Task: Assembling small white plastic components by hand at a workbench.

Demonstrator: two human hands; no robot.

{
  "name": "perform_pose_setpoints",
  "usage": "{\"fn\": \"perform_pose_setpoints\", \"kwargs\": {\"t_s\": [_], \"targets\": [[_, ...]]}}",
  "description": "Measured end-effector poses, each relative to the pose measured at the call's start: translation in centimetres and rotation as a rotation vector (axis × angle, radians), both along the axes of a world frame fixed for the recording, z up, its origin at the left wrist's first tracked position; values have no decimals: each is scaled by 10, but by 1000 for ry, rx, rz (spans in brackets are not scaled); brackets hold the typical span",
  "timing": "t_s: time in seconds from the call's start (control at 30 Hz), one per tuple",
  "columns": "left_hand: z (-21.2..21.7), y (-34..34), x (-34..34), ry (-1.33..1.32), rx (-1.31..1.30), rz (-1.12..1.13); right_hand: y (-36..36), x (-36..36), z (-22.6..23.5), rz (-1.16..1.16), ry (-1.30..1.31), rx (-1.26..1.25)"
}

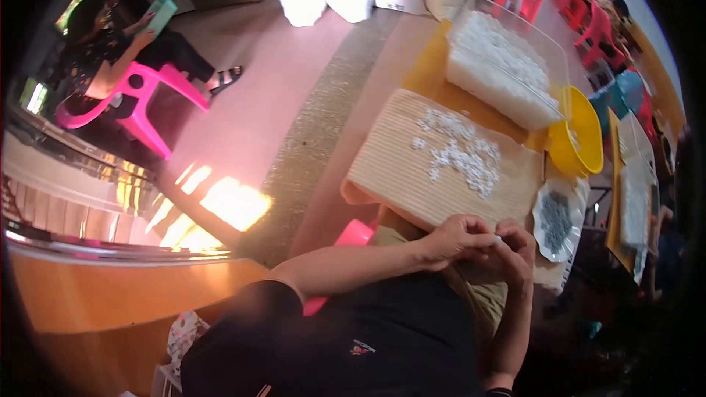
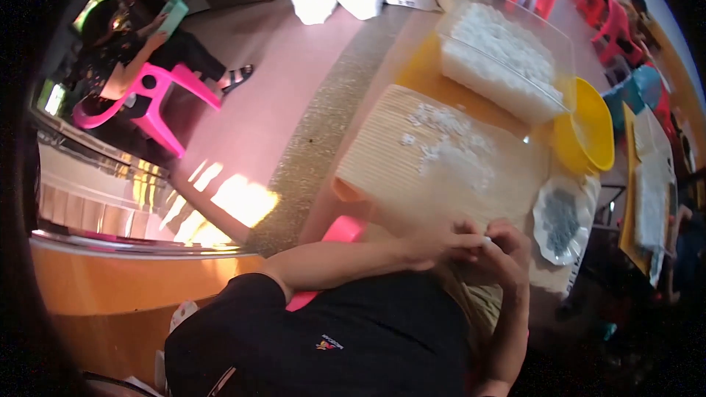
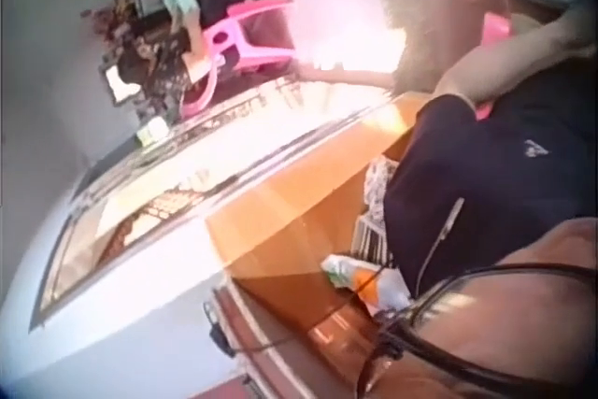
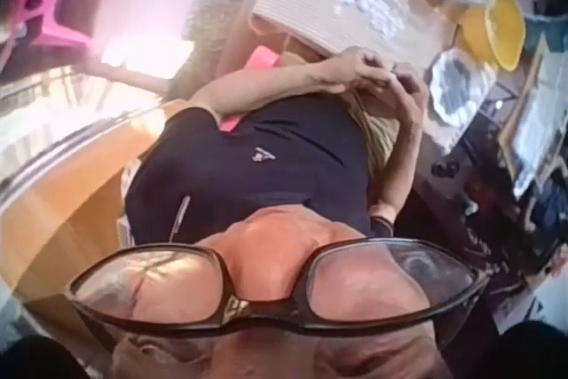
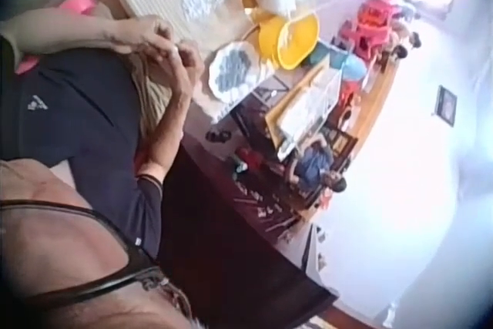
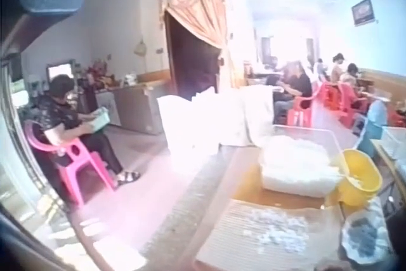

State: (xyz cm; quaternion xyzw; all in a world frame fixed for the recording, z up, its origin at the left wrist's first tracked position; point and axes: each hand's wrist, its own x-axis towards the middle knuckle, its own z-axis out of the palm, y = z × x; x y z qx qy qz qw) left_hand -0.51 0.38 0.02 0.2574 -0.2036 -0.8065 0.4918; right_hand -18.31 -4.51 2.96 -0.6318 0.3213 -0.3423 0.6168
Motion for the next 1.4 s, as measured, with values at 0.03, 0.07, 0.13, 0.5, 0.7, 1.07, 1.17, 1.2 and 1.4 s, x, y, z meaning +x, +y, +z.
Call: {"fn": "perform_pose_setpoints", "kwargs": {"t_s": [0.03, 0.07, 0.13, 0.5, 0.7, 1.07, 1.17, 1.2, 1.4], "targets": [[0, 1, 0, 63, 6, 7, 1, 0, 0, -19, -3, 16], [0, 1, 1, 44, 5, 34, 2, 1, -1, -38, -5, 34], [-1, -1, 0, 81, -26, -32, 1, -4, 2, -28, 17, 2], [2, 9, -7, -399, -420, 266, -1, -8, -1, -70, -202, 110], [41, 23, -3, -607, -415, 461, 1, -11, -5, -101, -328, 192], [178, 75, 75, -584, -1117, 1370, 11, -6, -11, -110, -453, 241], [210, 98, 83, -649, -1285, 1571, 5, -13, -22, -18, -386, 207], [215, 104, 88, -751, -1346, 1621, 6, -12, -22, -19, -375, 203], [225, 127, 88, -804, -1331, 1741, 15, 0, -4, -79, -330, 207]]}}
